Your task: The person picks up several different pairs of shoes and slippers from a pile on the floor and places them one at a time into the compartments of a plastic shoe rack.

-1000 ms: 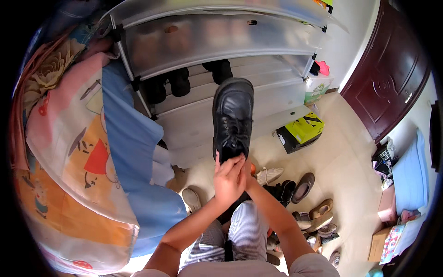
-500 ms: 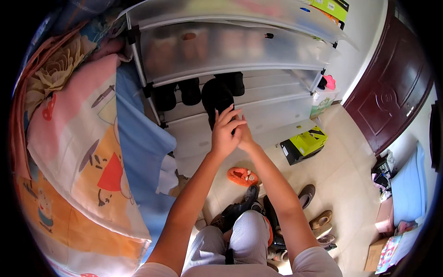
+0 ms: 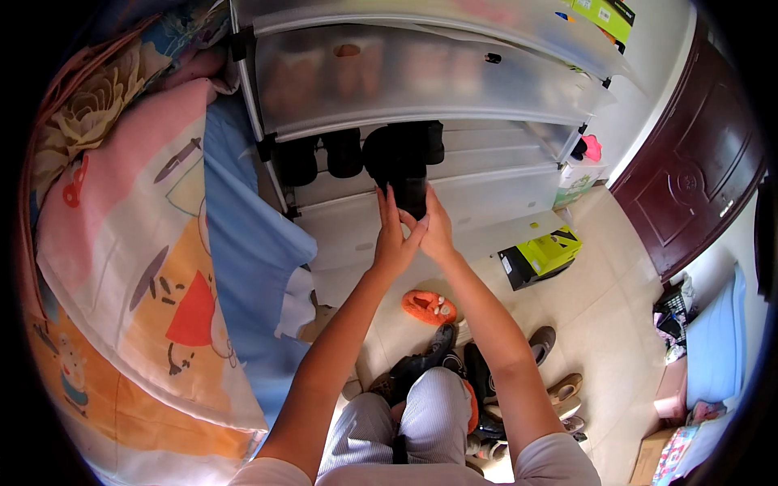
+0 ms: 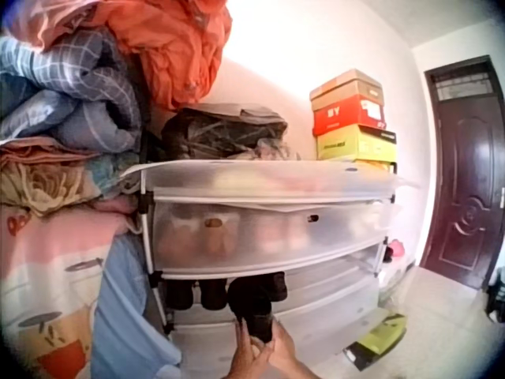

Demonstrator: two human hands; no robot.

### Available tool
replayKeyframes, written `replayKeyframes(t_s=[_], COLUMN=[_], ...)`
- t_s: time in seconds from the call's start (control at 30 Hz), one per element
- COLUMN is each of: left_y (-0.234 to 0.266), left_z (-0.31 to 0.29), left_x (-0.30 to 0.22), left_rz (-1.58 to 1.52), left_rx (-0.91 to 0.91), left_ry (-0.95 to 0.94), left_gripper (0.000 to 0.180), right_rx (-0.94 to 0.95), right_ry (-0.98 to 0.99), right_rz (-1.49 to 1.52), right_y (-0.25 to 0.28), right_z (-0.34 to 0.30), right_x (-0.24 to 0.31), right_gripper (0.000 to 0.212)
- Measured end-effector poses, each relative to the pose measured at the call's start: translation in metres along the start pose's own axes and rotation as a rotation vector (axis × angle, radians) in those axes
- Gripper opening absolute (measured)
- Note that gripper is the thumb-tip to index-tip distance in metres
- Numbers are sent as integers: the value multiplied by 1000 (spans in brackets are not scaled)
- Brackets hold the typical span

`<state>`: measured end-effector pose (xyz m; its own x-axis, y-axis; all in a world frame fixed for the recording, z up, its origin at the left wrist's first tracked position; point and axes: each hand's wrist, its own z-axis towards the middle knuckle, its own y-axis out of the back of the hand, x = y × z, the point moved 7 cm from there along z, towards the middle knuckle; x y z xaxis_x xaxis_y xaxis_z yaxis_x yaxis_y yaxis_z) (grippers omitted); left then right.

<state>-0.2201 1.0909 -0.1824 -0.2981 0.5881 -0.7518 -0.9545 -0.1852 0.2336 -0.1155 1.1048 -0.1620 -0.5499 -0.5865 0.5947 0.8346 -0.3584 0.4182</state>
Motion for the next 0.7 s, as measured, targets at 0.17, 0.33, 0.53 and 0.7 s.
replayKeyframes(t_s=[0.17, 0.33, 0.53, 0.7], left_y=[-13, -26, 1, -1], left_z=[19, 34, 61, 72], left_x=[-12, 17, 37, 43], left_rz=[40, 36, 234, 255], left_rx=[123, 151, 123, 275], left_ry=[12, 15, 175, 146], left_gripper=[85, 82, 66, 63], right_rx=[-64, -21, 161, 126], right_ry=[-63, -60, -106, 32], right_rz=[240, 195, -33, -214], right_y=[12, 12, -15, -26], right_z=[5, 23, 54, 60], right_x=[-23, -38, -39, -52], right_gripper=[62, 65, 75, 81])
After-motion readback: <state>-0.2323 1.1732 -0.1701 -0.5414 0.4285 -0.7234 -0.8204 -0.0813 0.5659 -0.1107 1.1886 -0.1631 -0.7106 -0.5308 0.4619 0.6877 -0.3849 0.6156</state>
